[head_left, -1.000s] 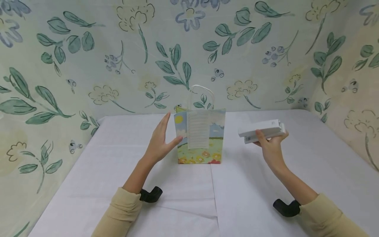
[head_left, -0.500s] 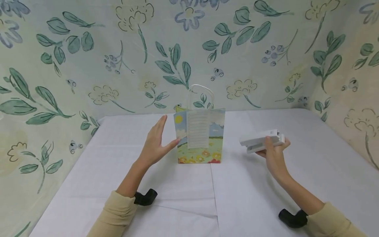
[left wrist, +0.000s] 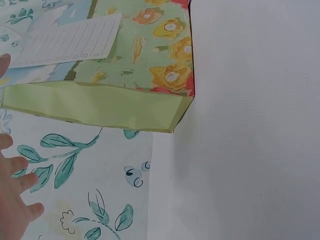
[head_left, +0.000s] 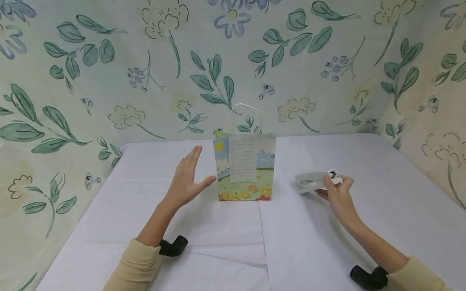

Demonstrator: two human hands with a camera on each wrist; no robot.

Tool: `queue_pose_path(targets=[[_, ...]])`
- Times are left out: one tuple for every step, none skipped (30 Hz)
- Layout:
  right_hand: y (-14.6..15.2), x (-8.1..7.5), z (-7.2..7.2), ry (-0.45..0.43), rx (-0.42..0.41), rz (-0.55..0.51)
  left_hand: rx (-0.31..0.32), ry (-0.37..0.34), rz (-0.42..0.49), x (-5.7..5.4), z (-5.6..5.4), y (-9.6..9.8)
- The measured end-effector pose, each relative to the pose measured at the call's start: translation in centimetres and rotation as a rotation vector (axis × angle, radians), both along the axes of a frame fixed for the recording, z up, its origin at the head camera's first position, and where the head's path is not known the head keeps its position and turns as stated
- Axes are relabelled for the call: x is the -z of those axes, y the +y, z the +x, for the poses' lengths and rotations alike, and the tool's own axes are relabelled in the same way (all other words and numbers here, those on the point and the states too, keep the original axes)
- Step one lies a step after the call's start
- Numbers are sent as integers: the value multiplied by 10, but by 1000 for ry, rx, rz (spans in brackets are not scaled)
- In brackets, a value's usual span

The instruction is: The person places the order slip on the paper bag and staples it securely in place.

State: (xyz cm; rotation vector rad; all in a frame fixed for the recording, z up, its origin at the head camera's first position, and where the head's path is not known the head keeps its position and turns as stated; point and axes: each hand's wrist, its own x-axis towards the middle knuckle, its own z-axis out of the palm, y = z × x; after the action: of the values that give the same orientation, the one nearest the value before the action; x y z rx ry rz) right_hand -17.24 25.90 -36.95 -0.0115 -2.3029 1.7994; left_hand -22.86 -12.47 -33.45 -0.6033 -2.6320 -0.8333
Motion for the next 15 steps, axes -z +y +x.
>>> queue_pose_path(targets=[[1, 0, 2, -5, -2, 20, -1, 3, -3, 0, 0, 0], [1, 0, 3, -10, -3, 46, -1, 8, -5, 0, 1, -1], [2, -1, 5, -19, -3, 73, 0, 13, -4, 0, 1, -1], [2, -2, 8, -32, 1, 114, 1, 17, -3, 0, 1, -1], [3, -3, 10, -44, -1, 151, 2, 22, -1, 0, 1, -2], [4, -4, 12, -63, 2, 190, 2, 25, -2, 0, 1, -2], [5, -5, 15, -86, 11, 249, 2, 28, -7, 1, 1, -2], [7, -7, 18, -106, 23, 300, 1, 30, -8, 1, 1, -3], [8, -8, 21, -125, 37, 348, 1, 31, -10, 1, 2, -3], [9, -9, 24, -142, 44, 392, 0, 36, -14, 1, 2, -3], [11, -9, 27, -155, 51, 429, 1, 40, -16, 1, 2, -4], [12, -10, 30, -168, 60, 471, 1, 44, -15, 1, 3, -4], [14, -10, 33, -174, 65, 512, 3, 49, -16, 1, 3, -4], [15, -9, 35, -179, 64, 536, 4, 53, -16, 1, 4, -5], [17, -9, 37, -185, 58, 553, 5, 57, -18, 1, 4, -5]])
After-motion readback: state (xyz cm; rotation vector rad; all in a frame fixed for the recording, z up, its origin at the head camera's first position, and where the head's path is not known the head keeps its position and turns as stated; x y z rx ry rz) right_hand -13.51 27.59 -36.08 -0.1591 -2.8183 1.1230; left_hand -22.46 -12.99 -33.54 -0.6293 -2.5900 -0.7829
